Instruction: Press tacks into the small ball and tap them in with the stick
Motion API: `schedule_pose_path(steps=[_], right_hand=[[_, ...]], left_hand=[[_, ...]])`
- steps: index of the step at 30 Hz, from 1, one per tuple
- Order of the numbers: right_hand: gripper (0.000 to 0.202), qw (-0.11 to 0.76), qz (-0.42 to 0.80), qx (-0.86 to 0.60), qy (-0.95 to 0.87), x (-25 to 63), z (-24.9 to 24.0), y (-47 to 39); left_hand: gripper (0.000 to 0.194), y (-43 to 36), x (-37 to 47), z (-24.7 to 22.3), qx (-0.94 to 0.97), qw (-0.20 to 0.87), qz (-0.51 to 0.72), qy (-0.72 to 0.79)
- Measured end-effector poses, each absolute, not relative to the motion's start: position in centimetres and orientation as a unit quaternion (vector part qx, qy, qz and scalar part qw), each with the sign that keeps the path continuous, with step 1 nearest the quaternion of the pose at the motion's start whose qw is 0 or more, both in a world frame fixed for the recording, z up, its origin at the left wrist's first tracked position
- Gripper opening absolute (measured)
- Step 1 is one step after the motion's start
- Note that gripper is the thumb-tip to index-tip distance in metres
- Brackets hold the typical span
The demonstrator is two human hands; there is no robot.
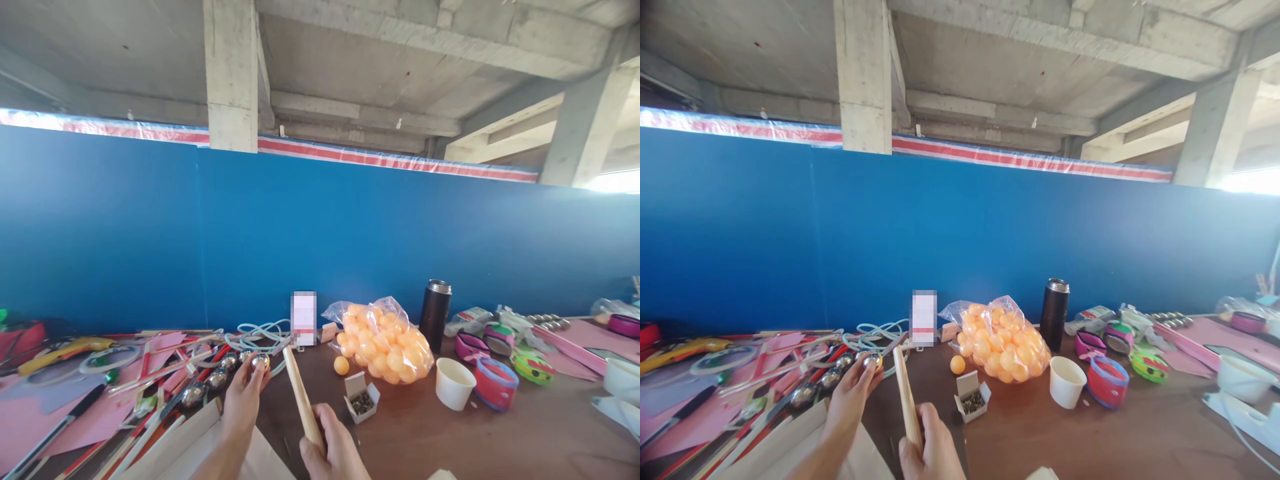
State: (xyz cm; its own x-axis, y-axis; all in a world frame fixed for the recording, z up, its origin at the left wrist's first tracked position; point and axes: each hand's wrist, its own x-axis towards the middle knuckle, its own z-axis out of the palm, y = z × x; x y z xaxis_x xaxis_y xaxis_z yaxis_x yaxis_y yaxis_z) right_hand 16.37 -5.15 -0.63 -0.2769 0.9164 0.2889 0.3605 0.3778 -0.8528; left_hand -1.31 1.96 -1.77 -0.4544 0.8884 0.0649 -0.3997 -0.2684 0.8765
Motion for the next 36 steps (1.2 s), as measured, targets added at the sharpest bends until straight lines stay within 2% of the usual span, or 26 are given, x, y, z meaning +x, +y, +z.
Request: schedule_pose_path(steps=[4, 13, 21, 26, 32, 36], right_hand=[[0.016, 0.382, 0.326, -0.455, -0.735, 16.4, -0.7, -5.3], [0.017, 0.412, 0.339, -0.446, -0.719, 16.2, -0.7, -5.4], [0.011, 0.389, 0.479, -0.465, -0.635, 15.3, -1.6, -5.3], [0.011, 0.41, 0.536, -0.438, -0.593, 15.1, -1.1, -5.5], [0.015, 0.45, 0.52, -0.426, -0.588, 14.7, -0.7, -6.0], [0.016, 0.417, 0.496, -0.429, -0.629, 14.7, -0.9, -5.8]], left_hand=[[0.045, 1.7, -1.0, -1.6, 0.295, 0.449, 0.73, 0.422], [0.048, 1.5, -1.0, -1.4, 0.31, 0.445, 0.72, 0.432], [0.053, 1.7, -1.4, -1.9, 0.347, 0.431, 0.697, 0.456], [0.052, 1.5, -1.2, -1.7, 0.348, 0.432, 0.702, 0.447], [0.052, 1.2, -0.9, -1.4, 0.321, 0.436, 0.712, 0.448], [0.05, 1.3, -1.0, -1.6, 0.331, 0.43, 0.711, 0.447]])
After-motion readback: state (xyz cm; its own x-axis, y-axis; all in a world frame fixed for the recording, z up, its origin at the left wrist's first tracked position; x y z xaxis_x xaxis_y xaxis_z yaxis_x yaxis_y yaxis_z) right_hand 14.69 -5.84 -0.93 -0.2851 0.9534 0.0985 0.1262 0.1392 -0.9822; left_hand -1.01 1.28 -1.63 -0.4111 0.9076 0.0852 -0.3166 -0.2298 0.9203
